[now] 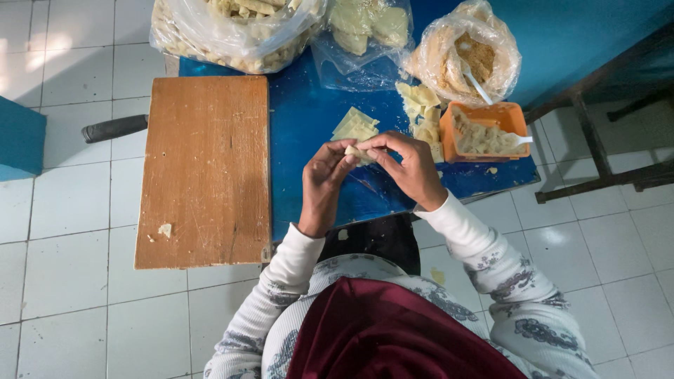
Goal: The person sits at a blue table and folds thin dough sheets by hand, pressing and shaping them into rolled pieces. They place the finished rolled dough pieces into a plastic bag of similar rolls and occasionally use a spoon to scoop material from an orange container.
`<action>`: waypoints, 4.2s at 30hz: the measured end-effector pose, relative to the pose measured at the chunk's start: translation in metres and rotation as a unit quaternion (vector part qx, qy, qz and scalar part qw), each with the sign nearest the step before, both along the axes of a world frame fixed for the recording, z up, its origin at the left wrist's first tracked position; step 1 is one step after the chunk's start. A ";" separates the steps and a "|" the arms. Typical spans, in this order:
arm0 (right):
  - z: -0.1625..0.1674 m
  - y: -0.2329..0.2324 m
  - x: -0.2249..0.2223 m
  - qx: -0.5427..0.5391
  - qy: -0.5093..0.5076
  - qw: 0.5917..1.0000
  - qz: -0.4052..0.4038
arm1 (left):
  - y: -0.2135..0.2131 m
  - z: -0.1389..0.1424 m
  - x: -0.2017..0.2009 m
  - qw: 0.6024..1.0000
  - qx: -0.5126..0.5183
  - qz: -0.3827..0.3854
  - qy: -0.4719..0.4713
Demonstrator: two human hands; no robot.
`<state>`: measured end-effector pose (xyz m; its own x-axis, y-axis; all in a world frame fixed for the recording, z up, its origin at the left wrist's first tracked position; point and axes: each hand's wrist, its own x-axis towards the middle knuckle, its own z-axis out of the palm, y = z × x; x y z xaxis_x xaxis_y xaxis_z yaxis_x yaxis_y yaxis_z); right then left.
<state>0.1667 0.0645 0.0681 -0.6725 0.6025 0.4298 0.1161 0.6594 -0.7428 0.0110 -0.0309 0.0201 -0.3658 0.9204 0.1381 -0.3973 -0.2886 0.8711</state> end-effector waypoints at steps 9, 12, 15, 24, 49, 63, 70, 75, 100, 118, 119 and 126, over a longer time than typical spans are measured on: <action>-0.005 -0.022 0.004 0.302 -0.022 0.952 -0.049 | -0.005 -0.012 0.005 0.997 0.005 0.003 -0.077; -0.007 -0.022 0.006 0.335 0.018 0.941 -0.042 | -0.005 -0.015 0.007 0.995 0.012 -0.009 -0.098; -0.006 -0.024 0.006 0.278 0.022 0.959 -0.055 | -0.006 -0.017 0.007 0.994 0.001 -0.005 -0.111; 0.020 -0.001 -0.011 -0.050 -0.036 0.998 0.003 | -0.014 -0.008 -0.003 0.995 -0.009 0.028 -0.096; 0.026 0.145 0.119 0.229 -0.316 0.878 -0.278 | -0.004 0.000 -0.007 0.782 -0.098 0.234 0.569; 0.018 0.128 0.130 0.333 -0.248 0.850 -0.323 | 0.006 -0.004 -0.001 0.712 -0.142 0.243 0.644; 0.009 0.132 0.131 0.258 -0.209 0.897 -0.293 | 0.005 -0.002 -0.002 0.715 -0.119 0.258 0.639; 0.003 0.140 0.138 0.076 -0.157 0.945 -0.277 | 0.007 -0.002 -0.002 0.715 -0.129 0.252 0.639; 0.005 0.057 0.052 -0.036 -0.185 0.981 -0.048 | 0.013 0.004 -0.003 0.859 -0.070 0.215 0.459; -0.007 0.034 0.056 0.431 -0.209 0.874 -0.076 | 0.013 0.006 0.003 0.829 -0.034 0.213 0.516; -0.007 0.034 0.058 0.437 -0.214 0.870 -0.081 | 0.014 0.006 0.003 0.828 -0.030 0.217 0.517; -0.001 0.035 0.072 0.423 -0.206 0.873 -0.128 | 0.017 0.006 0.003 0.835 -0.046 0.228 0.499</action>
